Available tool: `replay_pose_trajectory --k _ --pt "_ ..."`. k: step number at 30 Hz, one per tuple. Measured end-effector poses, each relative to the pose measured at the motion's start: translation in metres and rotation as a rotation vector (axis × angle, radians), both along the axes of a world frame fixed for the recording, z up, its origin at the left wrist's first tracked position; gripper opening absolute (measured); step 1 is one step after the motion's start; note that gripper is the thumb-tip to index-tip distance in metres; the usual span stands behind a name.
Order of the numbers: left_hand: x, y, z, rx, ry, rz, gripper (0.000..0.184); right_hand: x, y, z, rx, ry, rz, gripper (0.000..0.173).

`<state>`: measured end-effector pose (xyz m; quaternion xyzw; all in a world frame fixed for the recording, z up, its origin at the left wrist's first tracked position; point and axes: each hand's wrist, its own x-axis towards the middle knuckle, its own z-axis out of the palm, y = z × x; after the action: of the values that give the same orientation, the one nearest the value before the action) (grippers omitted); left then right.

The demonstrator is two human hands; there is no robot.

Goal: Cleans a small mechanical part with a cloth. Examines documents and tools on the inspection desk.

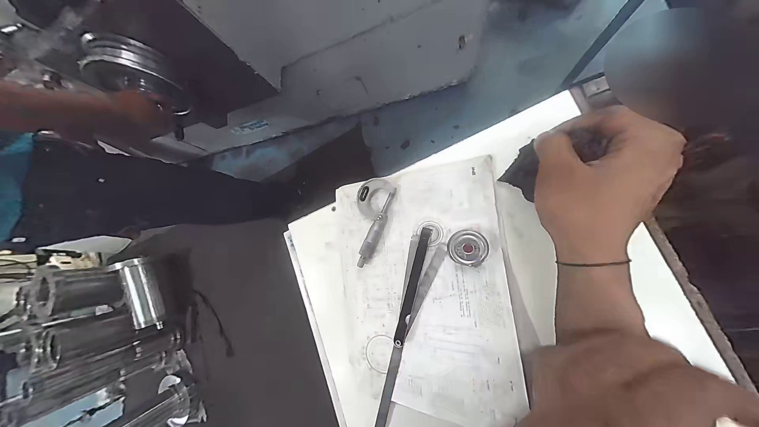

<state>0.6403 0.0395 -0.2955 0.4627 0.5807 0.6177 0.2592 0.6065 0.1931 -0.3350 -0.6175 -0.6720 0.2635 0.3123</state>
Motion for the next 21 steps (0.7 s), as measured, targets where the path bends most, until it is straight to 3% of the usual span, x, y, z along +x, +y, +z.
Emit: replay_pose_trajectory --k 4,7,8,10,12,18,21 --pt "-0.006 0.029 -0.016 0.238 -0.012 0.049 0.016 0.006 0.004 -0.008 -0.013 0.008 0.022 0.019" --pt "-0.019 0.035 -0.031 0.251 -0.021 0.183 0.021 0.012 0.022 -0.1 0.502 0.107 -0.066 0.011" --pt "-0.022 0.037 -0.041 0.225 -0.059 0.249 0.02 0.012 0.021 -0.096 0.466 0.097 -0.06 0.01" --pt "-0.021 0.039 -0.052 0.114 -0.233 0.316 0.02 0.008 0.005 -0.031 0.1 0.024 0.014 0.014" --pt "-0.018 0.038 -0.052 0.043 -0.366 0.299 0.02 0.004 0.001 0.001 -0.036 0.007 0.019 0.018" --pt "-0.005 0.036 -0.046 0.025 -0.343 0.28 0.016 0.011 0.006 -0.002 0.024 0.178 0.018 0.01" --pt "-0.002 0.032 -0.043 0.048 -0.233 0.235 0.018 0.016 0.011 -0.007 0.069 0.313 0.036 0.006"
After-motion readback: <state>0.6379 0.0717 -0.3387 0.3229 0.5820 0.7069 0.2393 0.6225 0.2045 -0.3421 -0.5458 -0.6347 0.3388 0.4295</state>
